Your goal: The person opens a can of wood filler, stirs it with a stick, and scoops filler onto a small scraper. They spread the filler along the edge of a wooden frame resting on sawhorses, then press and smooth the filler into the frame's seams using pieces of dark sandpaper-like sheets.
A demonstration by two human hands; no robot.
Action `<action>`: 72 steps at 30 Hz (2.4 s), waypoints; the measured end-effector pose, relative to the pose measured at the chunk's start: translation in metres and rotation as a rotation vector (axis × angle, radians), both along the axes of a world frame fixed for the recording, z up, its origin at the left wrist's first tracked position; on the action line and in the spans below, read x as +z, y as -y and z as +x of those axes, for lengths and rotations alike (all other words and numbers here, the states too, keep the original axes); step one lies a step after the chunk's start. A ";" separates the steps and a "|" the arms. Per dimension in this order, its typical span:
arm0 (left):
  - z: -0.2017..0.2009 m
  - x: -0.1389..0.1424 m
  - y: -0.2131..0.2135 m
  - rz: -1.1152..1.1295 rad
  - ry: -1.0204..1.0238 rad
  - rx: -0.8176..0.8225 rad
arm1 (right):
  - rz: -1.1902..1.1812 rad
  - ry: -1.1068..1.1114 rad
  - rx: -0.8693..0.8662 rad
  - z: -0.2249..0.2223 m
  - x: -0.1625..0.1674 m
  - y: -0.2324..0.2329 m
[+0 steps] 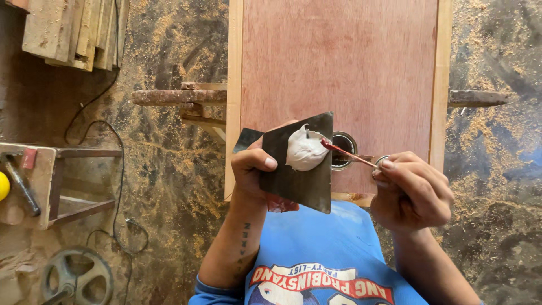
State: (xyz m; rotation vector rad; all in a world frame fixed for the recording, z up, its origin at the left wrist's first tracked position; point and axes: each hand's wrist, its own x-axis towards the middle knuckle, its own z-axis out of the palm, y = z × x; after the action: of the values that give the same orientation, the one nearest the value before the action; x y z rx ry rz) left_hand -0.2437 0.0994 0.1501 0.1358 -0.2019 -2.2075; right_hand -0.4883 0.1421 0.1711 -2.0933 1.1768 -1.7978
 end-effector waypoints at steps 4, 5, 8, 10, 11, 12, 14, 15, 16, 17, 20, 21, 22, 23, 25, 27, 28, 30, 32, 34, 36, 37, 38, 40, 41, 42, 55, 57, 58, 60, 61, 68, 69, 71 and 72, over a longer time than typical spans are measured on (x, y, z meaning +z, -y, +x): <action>-0.005 0.012 0.006 -0.004 0.003 -0.032 | -0.100 -0.051 0.004 0.002 0.004 0.005; -0.006 0.017 0.007 -0.027 0.000 -0.042 | -0.111 -0.074 -0.003 0.001 0.006 0.005; -0.008 0.031 0.008 0.516 0.356 0.068 | 0.011 0.005 -0.059 -0.007 0.020 0.004; -0.004 0.036 0.009 0.072 0.216 -0.048 | 0.157 -0.036 -0.068 -0.015 0.031 -0.002; -0.001 0.038 0.010 -0.152 0.143 -0.098 | 0.197 -0.059 -0.070 -0.017 0.034 -0.004; 0.001 0.038 0.009 -0.165 0.170 -0.102 | 0.237 -0.084 -0.073 -0.021 0.037 -0.005; 0.004 0.036 0.009 -0.192 0.225 -0.107 | 0.248 -0.138 -0.074 -0.025 0.042 -0.005; 0.006 0.035 0.009 -0.211 0.264 -0.096 | 0.253 -0.136 -0.067 -0.025 0.043 -0.005; 0.007 0.033 0.009 -0.230 0.304 -0.084 | 0.258 -0.135 -0.061 -0.026 0.044 -0.004; 0.008 0.032 0.009 -0.250 0.343 -0.071 | 0.258 -0.134 -0.053 -0.025 0.045 -0.004; 0.009 0.030 0.008 -0.258 0.342 -0.051 | 0.258 -0.134 -0.040 -0.022 0.046 -0.003; 0.009 0.031 0.008 -0.256 0.341 -0.052 | 0.259 -0.134 -0.039 -0.022 0.045 -0.003; 0.009 0.032 0.008 -0.250 0.343 -0.064 | 0.264 -0.134 -0.044 -0.021 0.045 -0.004; 0.009 0.034 0.008 -0.246 0.345 -0.077 | 0.279 -0.137 -0.064 -0.021 0.045 -0.004; 0.009 0.038 0.008 -0.240 0.347 -0.102 | 0.323 -0.149 -0.114 -0.021 0.043 -0.005; 0.009 0.043 0.007 -0.235 0.348 -0.112 | 0.354 -0.179 -0.154 -0.021 0.042 -0.004; 0.009 0.045 0.006 -0.235 0.351 -0.110 | 0.355 -0.200 -0.163 -0.022 0.042 -0.003; 0.009 0.048 0.006 -0.241 0.369 -0.103 | 0.284 -0.262 -0.137 -0.023 0.042 0.000; 0.008 0.050 0.008 -0.253 0.399 -0.097 | 0.144 -0.346 -0.063 -0.023 0.042 0.003; 0.008 0.050 0.010 -0.309 0.376 -0.101 | 0.141 -0.351 -0.043 -0.023 0.043 0.004; 0.008 0.051 0.012 -0.333 0.360 -0.110 | 0.175 -0.329 -0.020 -0.023 0.043 0.003; 0.009 0.051 0.013 -0.326 0.356 -0.118 | 0.214 -0.303 -0.007 -0.023 0.043 0.002; 0.009 0.051 0.013 -0.318 0.353 -0.126 | 0.255 -0.277 0.007 -0.023 0.043 0.001; 0.010 0.051 0.012 -0.323 0.380 -0.130 | 0.301 -0.286 -0.012 -0.023 0.043 -0.002; 0.010 0.052 0.012 -0.325 0.393 -0.131 | 0.324 -0.290 -0.021 -0.023 0.044 -0.003; 0.011 0.052 0.011 -0.321 0.389 -0.132 | 0.335 -0.284 -0.025 -0.023 0.044 -0.004; 0.015 0.053 0.008 -0.378 0.466 -0.141 | 0.404 -0.365 -0.009 -0.014 0.066 0.003; 0.014 0.050 0.007 -0.381 0.466 -0.133 | 0.394 -0.412 -0.022 -0.013 0.068 0.004; 0.014 0.049 0.006 -0.380 0.467 -0.128 | 0.390 -0.431 -0.034 -0.013 0.069 0.005; 0.015 0.046 0.005 -0.378 0.471 -0.123 | 0.370 -0.480 -0.043 -0.013 0.070 0.007; 0.015 0.045 0.005 -0.377 0.473 -0.125 | 0.353 -0.509 -0.041 -0.013 0.070 0.008; 0.019 0.036 0.001 -0.351 0.476 -0.113 | 0.278 -0.542 -0.052 -0.018 0.070 0.008; 0.019 0.035 0.000 -0.336 0.478 -0.114 | 0.280 -0.534 -0.054 -0.018 0.070 0.007; 0.020 0.034 -0.002 -0.307 0.481 -0.116 | 0.284 -0.518 -0.057 -0.018 0.070 0.005; 0.021 0.033 -0.002 -0.306 0.469 -0.114 | 0.287 -0.514 -0.056 -0.017 0.070 0.003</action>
State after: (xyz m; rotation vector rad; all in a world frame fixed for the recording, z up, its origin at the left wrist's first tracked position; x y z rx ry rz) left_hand -0.2232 0.1014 0.1830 0.4807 -0.8188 -2.1963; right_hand -0.5057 0.1387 0.2408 -2.4242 1.5101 -1.0414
